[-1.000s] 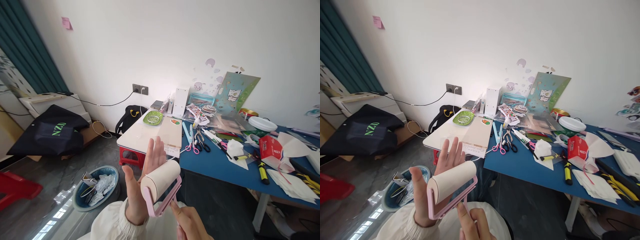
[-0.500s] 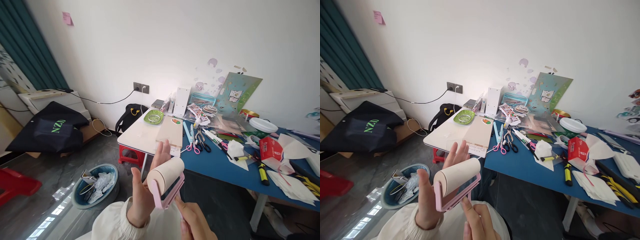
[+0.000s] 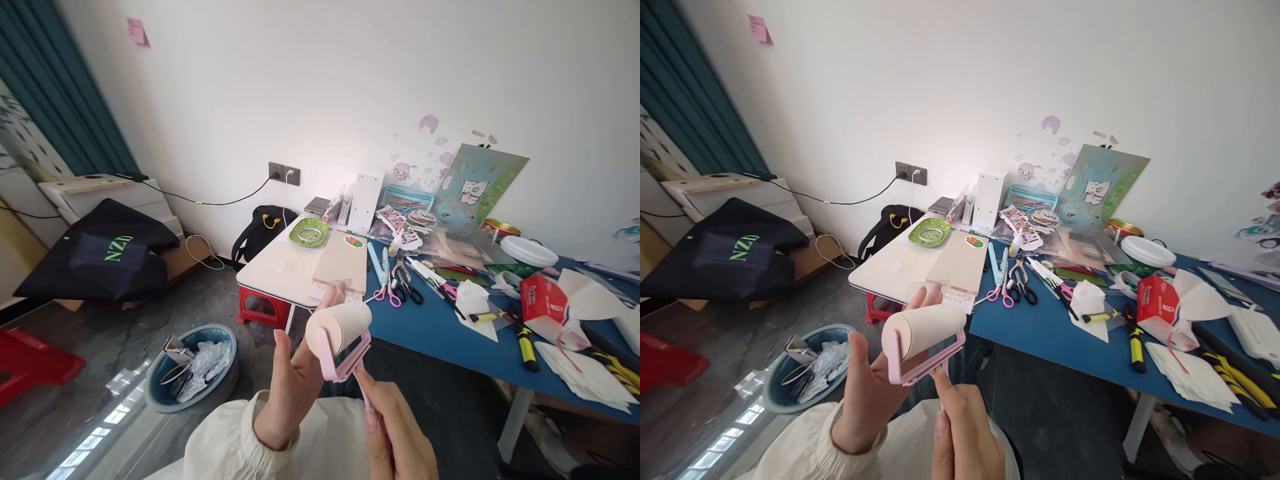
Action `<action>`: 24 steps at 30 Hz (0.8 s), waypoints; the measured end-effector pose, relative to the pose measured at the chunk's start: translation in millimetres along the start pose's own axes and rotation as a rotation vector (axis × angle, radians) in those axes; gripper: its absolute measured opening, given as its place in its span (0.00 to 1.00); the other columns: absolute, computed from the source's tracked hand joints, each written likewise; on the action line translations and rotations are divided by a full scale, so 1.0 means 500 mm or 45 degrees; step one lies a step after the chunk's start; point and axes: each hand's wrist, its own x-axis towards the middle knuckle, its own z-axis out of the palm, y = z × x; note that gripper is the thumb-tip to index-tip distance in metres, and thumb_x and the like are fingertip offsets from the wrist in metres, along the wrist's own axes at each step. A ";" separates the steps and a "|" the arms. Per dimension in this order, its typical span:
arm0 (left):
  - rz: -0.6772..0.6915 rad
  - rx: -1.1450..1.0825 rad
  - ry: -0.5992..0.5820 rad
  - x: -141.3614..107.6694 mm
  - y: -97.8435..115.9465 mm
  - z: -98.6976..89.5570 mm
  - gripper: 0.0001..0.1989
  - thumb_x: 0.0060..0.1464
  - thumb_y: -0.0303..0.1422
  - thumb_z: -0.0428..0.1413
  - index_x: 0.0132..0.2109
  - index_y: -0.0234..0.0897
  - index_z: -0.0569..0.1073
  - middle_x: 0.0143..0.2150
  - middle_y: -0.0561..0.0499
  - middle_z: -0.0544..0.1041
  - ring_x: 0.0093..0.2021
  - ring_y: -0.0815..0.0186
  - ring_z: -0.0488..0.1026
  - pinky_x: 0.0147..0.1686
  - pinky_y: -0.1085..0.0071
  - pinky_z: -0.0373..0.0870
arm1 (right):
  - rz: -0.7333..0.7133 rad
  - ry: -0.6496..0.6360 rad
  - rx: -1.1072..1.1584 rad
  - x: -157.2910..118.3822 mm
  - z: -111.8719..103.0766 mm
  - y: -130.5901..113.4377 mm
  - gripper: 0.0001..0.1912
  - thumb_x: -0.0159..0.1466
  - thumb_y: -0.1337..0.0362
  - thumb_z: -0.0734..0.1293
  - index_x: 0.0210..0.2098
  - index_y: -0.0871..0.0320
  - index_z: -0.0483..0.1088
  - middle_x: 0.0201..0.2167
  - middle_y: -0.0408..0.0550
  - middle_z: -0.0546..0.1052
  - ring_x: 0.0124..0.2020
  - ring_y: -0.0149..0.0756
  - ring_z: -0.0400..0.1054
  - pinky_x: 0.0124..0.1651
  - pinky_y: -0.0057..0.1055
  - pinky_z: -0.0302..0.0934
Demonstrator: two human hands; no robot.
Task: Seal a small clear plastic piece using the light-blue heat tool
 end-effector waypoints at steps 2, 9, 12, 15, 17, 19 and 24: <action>-0.013 -0.056 -0.012 0.001 -0.003 -0.008 0.34 0.58 0.56 0.37 0.63 0.44 0.64 0.69 0.57 0.56 0.70 0.58 0.29 0.66 0.60 0.24 | 0.017 -0.017 0.014 0.010 -0.002 -0.005 0.16 0.70 0.61 0.54 0.51 0.51 0.69 0.30 0.48 0.75 0.20 0.30 0.68 0.17 0.21 0.60; 0.005 -0.082 -0.088 0.004 -0.002 -0.014 0.35 0.59 0.56 0.33 0.64 0.43 0.61 0.69 0.56 0.54 0.70 0.57 0.30 0.67 0.59 0.24 | 0.167 -0.075 0.066 0.036 -0.006 -0.023 0.18 0.70 0.56 0.54 0.50 0.50 0.71 0.31 0.49 0.75 0.21 0.31 0.68 0.17 0.21 0.59; 0.032 0.003 -0.099 0.007 0.002 -0.015 0.32 0.61 0.53 0.34 0.64 0.43 0.62 0.69 0.56 0.54 0.70 0.56 0.31 0.67 0.58 0.25 | 0.174 -0.083 0.079 0.039 -0.004 -0.025 0.18 0.69 0.57 0.54 0.50 0.49 0.72 0.34 0.49 0.75 0.26 0.33 0.70 0.21 0.22 0.62; 0.046 0.112 -0.073 0.009 0.005 -0.016 0.29 0.64 0.49 0.34 0.64 0.42 0.62 0.69 0.55 0.55 0.71 0.56 0.33 0.67 0.58 0.26 | 0.173 -0.099 0.080 0.038 -0.002 -0.024 0.17 0.69 0.57 0.55 0.51 0.48 0.71 0.35 0.49 0.75 0.27 0.33 0.71 0.22 0.22 0.61; 0.057 0.164 -0.043 0.010 0.006 -0.019 0.27 0.65 0.45 0.35 0.64 0.42 0.61 0.69 0.54 0.55 0.71 0.57 0.35 0.67 0.58 0.28 | 0.175 -0.092 0.086 0.036 -0.001 -0.026 0.17 0.69 0.58 0.55 0.52 0.49 0.71 0.35 0.49 0.75 0.27 0.33 0.70 0.22 0.23 0.61; 0.069 0.205 -0.020 0.010 0.006 -0.023 0.24 0.66 0.41 0.37 0.65 0.43 0.60 0.69 0.55 0.55 0.71 0.58 0.37 0.67 0.59 0.29 | 0.185 -0.083 0.092 0.034 0.000 -0.029 0.18 0.69 0.59 0.55 0.52 0.49 0.70 0.35 0.50 0.75 0.26 0.33 0.70 0.21 0.23 0.60; 0.061 0.252 -0.032 0.007 0.010 -0.029 0.23 0.66 0.37 0.38 0.65 0.45 0.60 0.68 0.55 0.57 0.70 0.58 0.41 0.67 0.59 0.33 | 0.202 -0.096 0.089 0.034 -0.002 -0.035 0.17 0.69 0.60 0.56 0.53 0.47 0.70 0.32 0.48 0.74 0.24 0.32 0.68 0.20 0.22 0.58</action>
